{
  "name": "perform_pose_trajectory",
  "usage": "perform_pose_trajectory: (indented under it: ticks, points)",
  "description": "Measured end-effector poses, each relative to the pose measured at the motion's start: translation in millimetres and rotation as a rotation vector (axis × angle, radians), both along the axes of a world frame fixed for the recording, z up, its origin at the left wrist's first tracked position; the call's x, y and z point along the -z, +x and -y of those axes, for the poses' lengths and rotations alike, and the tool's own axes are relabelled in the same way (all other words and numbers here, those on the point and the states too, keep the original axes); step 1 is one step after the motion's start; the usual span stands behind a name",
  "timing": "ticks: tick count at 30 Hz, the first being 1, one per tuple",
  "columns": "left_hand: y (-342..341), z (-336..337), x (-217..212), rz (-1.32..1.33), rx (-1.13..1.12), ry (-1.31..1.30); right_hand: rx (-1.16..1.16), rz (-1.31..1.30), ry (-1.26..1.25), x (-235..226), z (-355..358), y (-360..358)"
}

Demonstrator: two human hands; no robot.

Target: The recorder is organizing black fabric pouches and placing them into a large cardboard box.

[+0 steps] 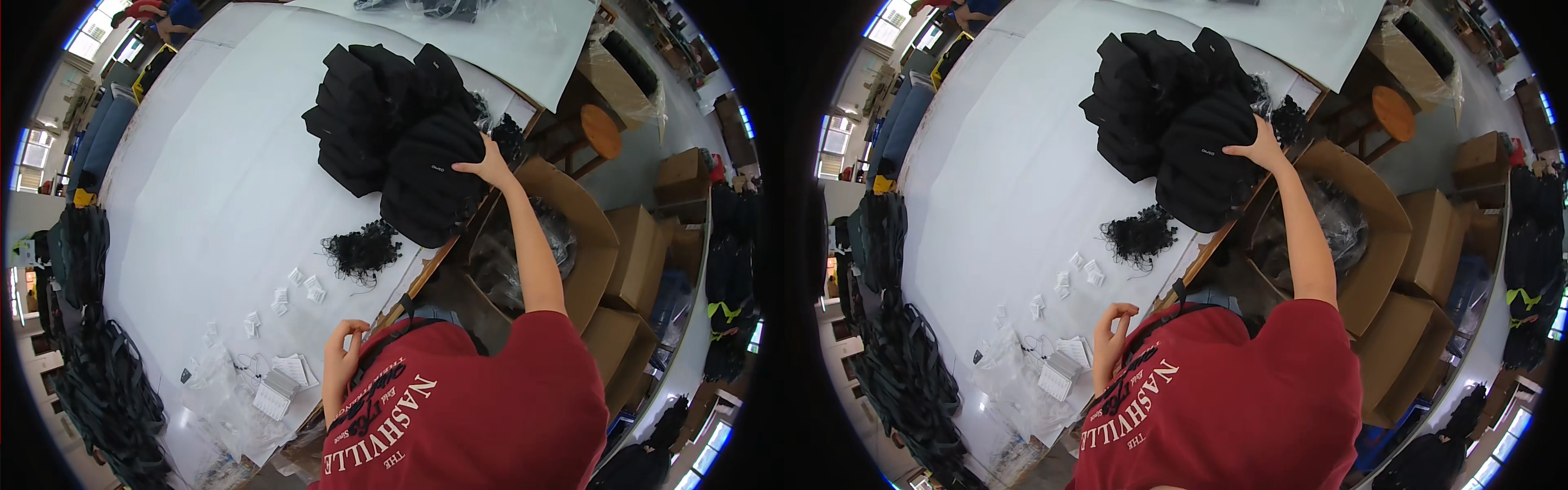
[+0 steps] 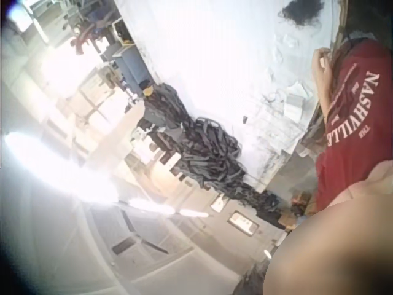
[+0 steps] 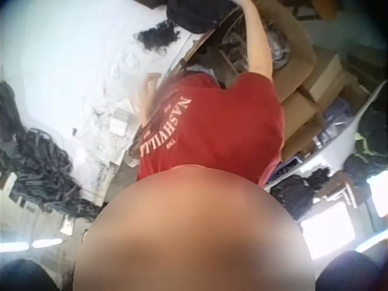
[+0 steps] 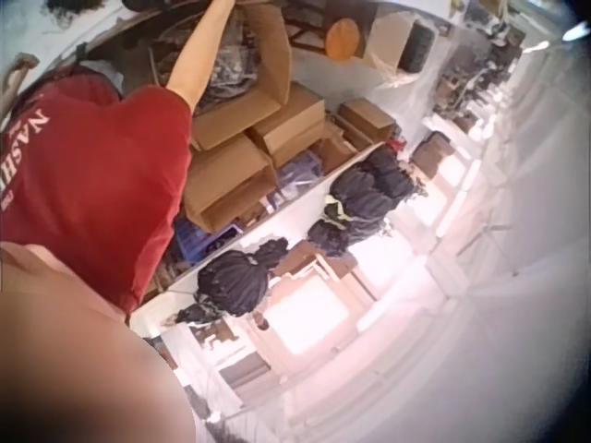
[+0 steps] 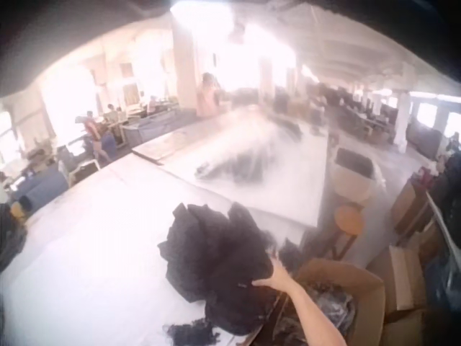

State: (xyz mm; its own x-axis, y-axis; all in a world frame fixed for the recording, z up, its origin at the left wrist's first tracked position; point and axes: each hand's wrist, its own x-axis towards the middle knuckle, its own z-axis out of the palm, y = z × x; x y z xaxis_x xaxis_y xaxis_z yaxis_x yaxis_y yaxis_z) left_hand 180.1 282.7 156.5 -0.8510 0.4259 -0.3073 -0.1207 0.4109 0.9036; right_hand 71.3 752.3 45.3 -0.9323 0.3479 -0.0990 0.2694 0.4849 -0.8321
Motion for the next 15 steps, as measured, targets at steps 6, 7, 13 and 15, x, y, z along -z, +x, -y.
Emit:
perform_pose_trajectory:
  ticks: [6, 7, 13, 15]
  points:
    - [-27, -24, 17, -0.062, 0.142, 0.018, 0.187, 0.293, 0.217, -34, 16, -3]
    - [-29, -29, 19, -0.079, 0.171, 0.006, 0.189, 0.292, 0.224, -34, 11, -1]
    - [-21, -41, 25, -0.029, 0.192, 0.028, 0.135, 0.132, -0.004, -55, 34, 12]
    - [-19, -44, 25, 0.026, 0.184, 0.052, 0.214, 0.028, 0.141, -60, 46, 18]
